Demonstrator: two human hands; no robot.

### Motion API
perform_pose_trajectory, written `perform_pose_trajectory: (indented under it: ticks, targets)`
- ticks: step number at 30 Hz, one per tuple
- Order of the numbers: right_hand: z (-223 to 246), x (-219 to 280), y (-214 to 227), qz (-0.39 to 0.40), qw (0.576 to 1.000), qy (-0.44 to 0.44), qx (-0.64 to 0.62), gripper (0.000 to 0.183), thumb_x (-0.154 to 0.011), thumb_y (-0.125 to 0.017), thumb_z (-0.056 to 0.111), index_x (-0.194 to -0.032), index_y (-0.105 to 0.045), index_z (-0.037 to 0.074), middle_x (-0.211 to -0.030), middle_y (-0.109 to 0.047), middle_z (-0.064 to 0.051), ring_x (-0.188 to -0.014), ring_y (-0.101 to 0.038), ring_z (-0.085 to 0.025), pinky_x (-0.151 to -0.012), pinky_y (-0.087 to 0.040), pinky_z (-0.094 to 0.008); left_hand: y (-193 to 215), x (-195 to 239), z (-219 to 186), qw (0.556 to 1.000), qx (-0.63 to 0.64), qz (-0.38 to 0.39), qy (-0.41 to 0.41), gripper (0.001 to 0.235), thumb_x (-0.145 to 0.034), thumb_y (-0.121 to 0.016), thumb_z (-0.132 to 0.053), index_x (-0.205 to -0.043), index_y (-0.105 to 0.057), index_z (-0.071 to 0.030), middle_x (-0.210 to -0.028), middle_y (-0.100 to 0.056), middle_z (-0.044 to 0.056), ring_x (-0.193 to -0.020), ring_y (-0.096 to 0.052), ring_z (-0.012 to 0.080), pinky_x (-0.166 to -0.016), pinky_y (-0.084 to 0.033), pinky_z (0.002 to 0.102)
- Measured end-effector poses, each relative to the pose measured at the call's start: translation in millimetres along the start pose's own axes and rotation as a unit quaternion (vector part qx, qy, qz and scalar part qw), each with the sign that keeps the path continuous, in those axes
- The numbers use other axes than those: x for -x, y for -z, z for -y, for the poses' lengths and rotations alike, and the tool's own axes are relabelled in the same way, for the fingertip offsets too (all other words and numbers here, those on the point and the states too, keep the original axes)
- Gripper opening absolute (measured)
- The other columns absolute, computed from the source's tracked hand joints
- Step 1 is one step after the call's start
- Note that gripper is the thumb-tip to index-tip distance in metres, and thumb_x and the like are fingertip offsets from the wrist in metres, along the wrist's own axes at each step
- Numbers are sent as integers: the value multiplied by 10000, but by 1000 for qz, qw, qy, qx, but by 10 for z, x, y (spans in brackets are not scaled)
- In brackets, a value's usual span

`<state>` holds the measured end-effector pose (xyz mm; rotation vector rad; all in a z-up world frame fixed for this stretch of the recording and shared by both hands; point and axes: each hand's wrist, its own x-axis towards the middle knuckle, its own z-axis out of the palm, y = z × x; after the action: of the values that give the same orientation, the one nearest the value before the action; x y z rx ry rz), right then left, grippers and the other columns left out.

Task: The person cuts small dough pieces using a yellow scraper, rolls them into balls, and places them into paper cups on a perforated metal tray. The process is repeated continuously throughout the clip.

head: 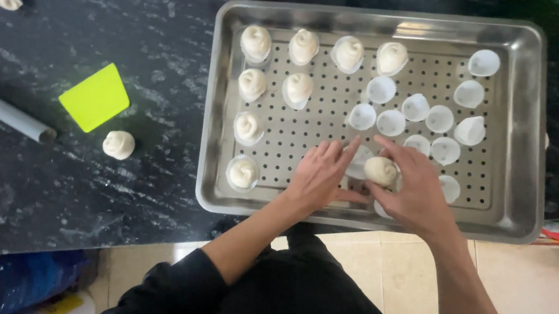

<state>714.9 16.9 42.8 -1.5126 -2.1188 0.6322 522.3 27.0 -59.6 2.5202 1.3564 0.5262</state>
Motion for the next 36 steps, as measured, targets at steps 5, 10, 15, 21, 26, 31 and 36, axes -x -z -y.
perform_pose_trajectory:
  ticks: [5,10,15,21,26,31,36]
  targets:
    - [78,-129,-181,-11,998,44,40,831,-735,-886,151,-1499,-563,101,-1102,-703,-153,-1102,-664,-376,-1165,-338,-590,525,297,52,996,82,2,41,1059,-708,-727,-737,-1485,-512,-51,-1027,-614,145,-972,-648,293,-783,-523,382]
    - [-28,-223,-389,21,995,46,81,782,-750,-848,145,-1484,-581,112,-1065,-724,-144,-1062,-692,-356,-1193,-266,-627,901,575,190,988,115,-52,89,711,-912,-684,-574,-1374,-628,-37,-854,-652,101,-796,-654,229,-695,-522,328]
    - [66,-277,-505,21,994,67,83,797,-709,-856,133,-1461,-601,73,-1057,-726,-171,-1053,-705,-377,-1194,-269,-641,1183,893,456,956,154,-192,161,469,-917,-757,-377,-1267,-718,-68,-761,-666,57,-697,-665,247,-675,-553,354]
    - [554,-702,-822,50,996,73,22,845,-704,-846,91,-1495,-553,40,-1102,-712,-232,-1085,-679,-449,-1140,-174,-790,1660,1344,1011,886,160,-347,261,307,-944,-731,-144,-1238,-719,-57,-838,-682,127,-768,-667,287,-729,-552,394]
    - [738,-950,-1034,80,994,62,44,815,-757,-816,87,-1521,-531,76,-1132,-703,-207,-1138,-669,-421,-1165,-160,-764,1844,1744,1477,868,-7,-366,336,424,-895,-856,-162,-1283,-712,-66,-1074,-658,152,-1043,-617,362,-904,-500,465]
    - [800,-994,-1066,95,993,44,51,819,-756,-821,110,-1520,-530,65,-1151,-691,-219,-1167,-653,-434,-1159,-158,-770,1878,2039,1850,866,-27,-267,422,743,-781,-935,-331,-1404,-626,-70,-1319,-567,144,-1267,-471,386,-960,-453,570]
    - [909,-989,-983,117,992,18,40,789,-787,-801,113,-1521,-519,46,-1192,-663,-244,-1212,-620,-460,-1149,-169,-774,1805,2137,2098,876,53,-196,438,780,-748,-919,-247,-1436,-587,-91,-1355,-551,158,-1231,-549,406,-988,-495,543]
